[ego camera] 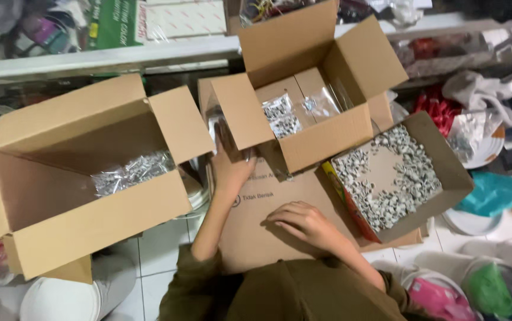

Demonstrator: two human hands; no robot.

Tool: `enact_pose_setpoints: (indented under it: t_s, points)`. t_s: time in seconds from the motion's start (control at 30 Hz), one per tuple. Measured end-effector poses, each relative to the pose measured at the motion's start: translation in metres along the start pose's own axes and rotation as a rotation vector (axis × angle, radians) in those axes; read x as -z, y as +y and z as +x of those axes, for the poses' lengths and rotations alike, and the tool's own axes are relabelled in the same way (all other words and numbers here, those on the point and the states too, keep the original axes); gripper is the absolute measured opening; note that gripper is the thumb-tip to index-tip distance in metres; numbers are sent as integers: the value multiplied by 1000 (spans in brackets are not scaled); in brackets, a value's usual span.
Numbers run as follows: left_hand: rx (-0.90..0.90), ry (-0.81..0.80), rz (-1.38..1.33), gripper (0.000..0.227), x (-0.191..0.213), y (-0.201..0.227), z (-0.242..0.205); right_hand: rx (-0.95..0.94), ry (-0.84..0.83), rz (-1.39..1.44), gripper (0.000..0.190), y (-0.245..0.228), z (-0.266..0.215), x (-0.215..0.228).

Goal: The person picks up plastic pieces from a large box and places them into small plastic bags.

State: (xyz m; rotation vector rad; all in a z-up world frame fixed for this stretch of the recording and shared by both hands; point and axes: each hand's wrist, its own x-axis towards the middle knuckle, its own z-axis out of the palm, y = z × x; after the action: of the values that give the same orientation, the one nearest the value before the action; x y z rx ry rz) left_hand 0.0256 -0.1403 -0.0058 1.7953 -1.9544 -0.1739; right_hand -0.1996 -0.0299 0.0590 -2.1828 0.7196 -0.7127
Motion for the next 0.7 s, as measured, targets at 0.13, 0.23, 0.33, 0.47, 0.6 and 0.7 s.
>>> enact_pose_setpoints:
  t_s: [0.13, 0.23, 0.33, 0.47, 0.6, 0.7]
  points:
    - [51, -87, 117, 81, 24, 9, -76, -38, -7, 17, 20, 6, -5, -9]
    - [12, -75, 101, 81, 39, 19, -133, -102, -4, 36, 19, 11, -9, -14]
    - [-43, -68, 41, 76, 57, 31, -176, -156, 94, 36, 20, 14, -13, -17]
    - [-42, -228, -48, 73, 74, 42, -199, -176, 314, -192, 21, 23, -6, -22]
    - [-71, -106, -124, 60, 75, 44, -200, -300, 367, -97, 26, 35, -2, -19]
    - [-28, 27, -128, 66, 68, 47, -191, -327, 408, 20, 22, 44, -8, -19]
